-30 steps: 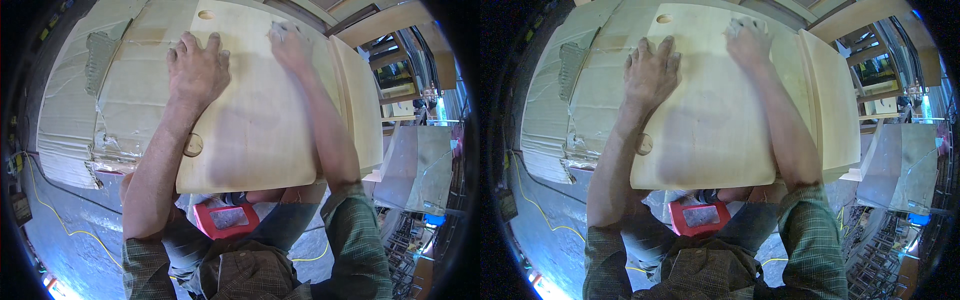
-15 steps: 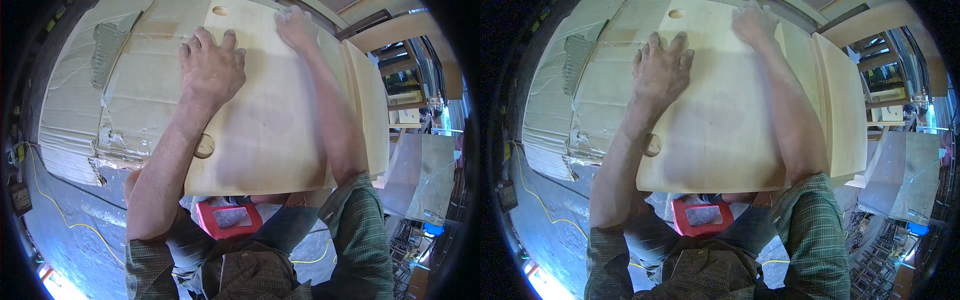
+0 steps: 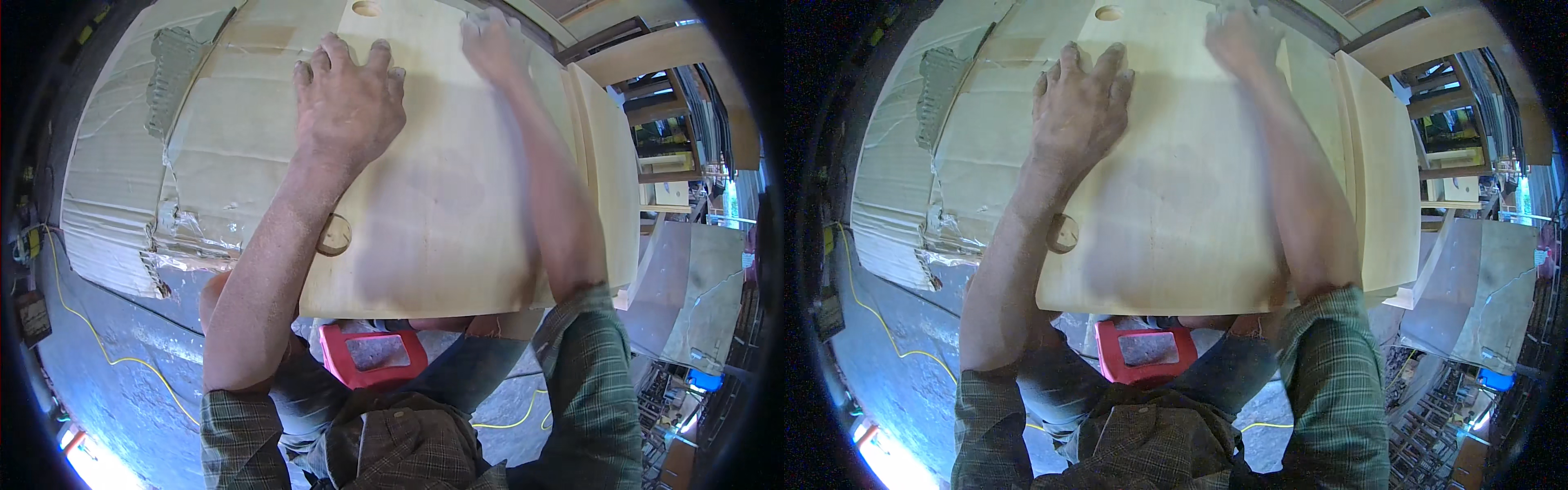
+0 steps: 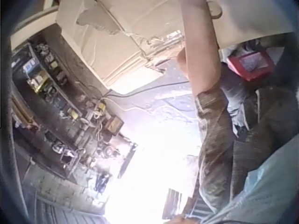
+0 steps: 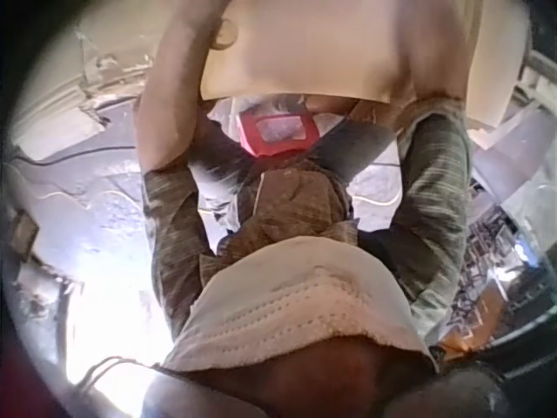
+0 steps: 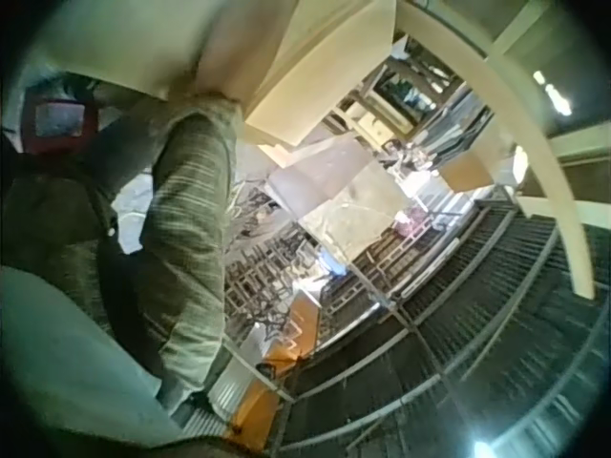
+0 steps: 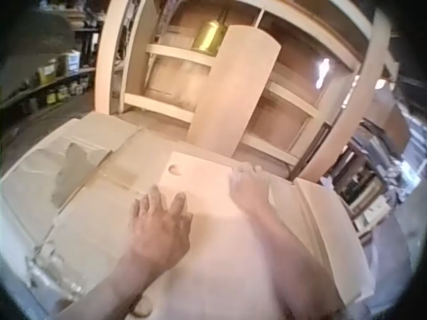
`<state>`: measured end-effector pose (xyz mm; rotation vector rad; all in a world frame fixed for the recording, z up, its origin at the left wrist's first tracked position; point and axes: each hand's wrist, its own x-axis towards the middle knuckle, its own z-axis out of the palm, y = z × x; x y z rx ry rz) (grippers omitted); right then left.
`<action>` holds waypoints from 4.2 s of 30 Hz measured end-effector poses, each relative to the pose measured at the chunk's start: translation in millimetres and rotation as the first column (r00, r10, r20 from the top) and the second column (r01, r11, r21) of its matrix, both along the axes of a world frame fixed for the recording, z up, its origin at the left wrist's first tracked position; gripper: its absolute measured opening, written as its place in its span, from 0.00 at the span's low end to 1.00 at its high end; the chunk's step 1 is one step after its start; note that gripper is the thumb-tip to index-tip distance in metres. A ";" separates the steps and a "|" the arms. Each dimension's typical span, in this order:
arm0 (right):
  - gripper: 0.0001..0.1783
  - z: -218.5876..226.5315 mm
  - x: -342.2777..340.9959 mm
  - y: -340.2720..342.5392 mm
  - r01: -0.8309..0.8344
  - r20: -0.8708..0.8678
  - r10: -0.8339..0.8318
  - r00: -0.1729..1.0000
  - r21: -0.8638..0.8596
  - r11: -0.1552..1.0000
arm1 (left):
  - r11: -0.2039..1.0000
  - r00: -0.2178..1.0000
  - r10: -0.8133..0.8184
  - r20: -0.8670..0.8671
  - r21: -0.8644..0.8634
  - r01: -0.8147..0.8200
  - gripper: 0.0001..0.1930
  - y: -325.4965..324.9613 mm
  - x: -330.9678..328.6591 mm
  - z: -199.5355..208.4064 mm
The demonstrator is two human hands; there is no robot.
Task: The person sands a light-colored wooden board with a sanding block while seated on a small red stool. They work on the flat surface and edges, then flip the board to sand the other side.
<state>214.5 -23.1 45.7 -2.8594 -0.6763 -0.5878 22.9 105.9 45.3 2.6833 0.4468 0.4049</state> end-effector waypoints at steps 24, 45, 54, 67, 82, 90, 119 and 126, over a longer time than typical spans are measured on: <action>0.24 -0.2 -40.9 -37.5 -0.178 0.026 0.180 0.983 -0.063 0.982 | 0.999 0.999 0.026 0.040 0.033 -0.028 0.23 1.8 1.3 -6.7; 0.22 13.7 -125.2 -60.0 -0.336 -0.095 0.331 0.939 -0.039 0.941 | 0.997 0.996 0.034 0.087 0.066 -0.040 0.23 4.8 -3.4 -13.6; 0.20 8.2 2.1 -17.1 -0.048 0.048 0.051 0.998 -0.057 0.997 | 0.998 0.995 0.021 0.097 0.065 -0.027 0.22 1.3 2.8 -11.7; 0.17 7.5 -82.4 -54.6 -0.302 0.019 0.301 0.953 0.025 0.953 | 0.994 0.996 0.030 0.088 0.100 -0.039 0.23 2.0 -1.5 -11.9; 0.16 5.4 -105.2 -68.7 -0.290 -0.004 0.290 0.957 0.007 0.957 | 0.995 0.997 0.035 0.070 0.087 -0.041 0.23 5.6 -4.7 -12.4; 0.23 5.2 30.4 -30.1 -0.021 -0.058 0.023 0.998 0.035 0.999 | 0.999 0.999 0.012 0.034 0.038 -0.013 0.24 5.2 0.0 -6.2; 0.14 6.6 -95.9 -87.1 -0.347 -0.023 0.350 0.936 0.081 0.934 | 0.996 0.998 0.029 0.062 0.083 -0.034 0.25 -0.8 -1.6 -11.3; 0.27 -4.2 31.7 -29.8 0.066 0.001 -0.066 0.998 0.048 0.997 | 1.000 1.000 -0.005 -0.011 0.019 0.006 0.25 3.5 -0.9 -3.3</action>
